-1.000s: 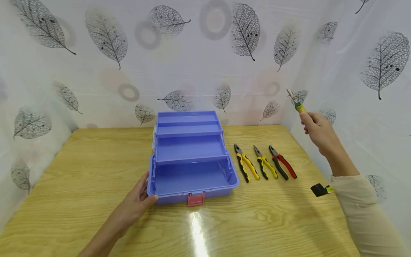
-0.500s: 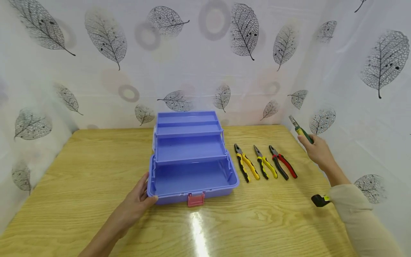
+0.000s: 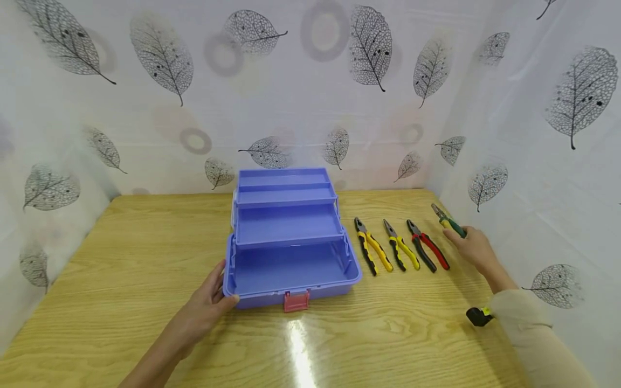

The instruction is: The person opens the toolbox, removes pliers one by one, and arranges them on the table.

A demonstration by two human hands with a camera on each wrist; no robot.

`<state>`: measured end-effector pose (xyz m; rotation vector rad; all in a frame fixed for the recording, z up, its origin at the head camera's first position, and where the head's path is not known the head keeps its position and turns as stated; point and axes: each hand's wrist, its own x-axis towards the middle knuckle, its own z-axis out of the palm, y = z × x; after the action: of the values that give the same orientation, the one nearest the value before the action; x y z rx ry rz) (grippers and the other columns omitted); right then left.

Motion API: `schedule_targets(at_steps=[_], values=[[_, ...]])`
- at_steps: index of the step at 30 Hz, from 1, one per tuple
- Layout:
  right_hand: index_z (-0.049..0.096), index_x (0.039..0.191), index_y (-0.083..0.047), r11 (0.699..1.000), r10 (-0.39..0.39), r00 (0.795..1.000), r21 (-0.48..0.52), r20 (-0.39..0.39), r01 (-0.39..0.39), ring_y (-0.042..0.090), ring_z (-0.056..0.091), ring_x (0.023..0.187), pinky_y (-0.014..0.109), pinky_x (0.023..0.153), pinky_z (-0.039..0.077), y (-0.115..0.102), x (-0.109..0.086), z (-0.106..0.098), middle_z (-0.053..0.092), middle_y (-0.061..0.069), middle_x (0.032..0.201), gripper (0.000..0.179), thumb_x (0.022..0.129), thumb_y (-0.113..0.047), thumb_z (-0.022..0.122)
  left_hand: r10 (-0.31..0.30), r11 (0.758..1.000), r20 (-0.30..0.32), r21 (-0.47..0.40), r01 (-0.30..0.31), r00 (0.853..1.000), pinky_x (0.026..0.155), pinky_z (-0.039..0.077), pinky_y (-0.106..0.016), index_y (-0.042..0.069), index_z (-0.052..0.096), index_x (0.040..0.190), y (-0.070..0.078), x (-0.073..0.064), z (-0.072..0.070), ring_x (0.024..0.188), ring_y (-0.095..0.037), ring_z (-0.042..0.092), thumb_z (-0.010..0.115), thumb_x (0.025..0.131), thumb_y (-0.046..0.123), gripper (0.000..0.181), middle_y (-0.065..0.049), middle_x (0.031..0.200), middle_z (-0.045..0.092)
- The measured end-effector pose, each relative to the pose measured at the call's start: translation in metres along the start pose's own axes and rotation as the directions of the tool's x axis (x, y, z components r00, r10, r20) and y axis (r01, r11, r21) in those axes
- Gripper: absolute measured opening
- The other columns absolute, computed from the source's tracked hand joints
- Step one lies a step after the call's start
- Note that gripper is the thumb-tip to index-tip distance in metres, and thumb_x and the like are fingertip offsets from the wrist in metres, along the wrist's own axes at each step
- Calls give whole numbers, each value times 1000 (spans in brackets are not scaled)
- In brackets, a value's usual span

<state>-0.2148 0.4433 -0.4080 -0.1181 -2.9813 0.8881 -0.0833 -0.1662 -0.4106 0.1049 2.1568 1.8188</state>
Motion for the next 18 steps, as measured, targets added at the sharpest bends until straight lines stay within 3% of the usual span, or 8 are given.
schedule_targets(at_steps=[7,18], values=[[48,86,1,997,41,998,-61,37,-39,22,46,60,33,53,42,7,-3,10,47,9,71,52,108,-47,50,0,1000,3,2,0,1000,122,21,-52,1,-9,164,0,0,0,153,-47,12,58,103,5,90,-33,167,4],[47,76,-6,994,63,997,-89,41,-59,20,46,59,32,53,41,10,-6,17,47,5,66,49,104,-45,58,-1,1000,4,-2,1,1000,122,21,-53,2,-9,164,1,0,0,153,-48,12,58,103,5,90,-33,167,4]])
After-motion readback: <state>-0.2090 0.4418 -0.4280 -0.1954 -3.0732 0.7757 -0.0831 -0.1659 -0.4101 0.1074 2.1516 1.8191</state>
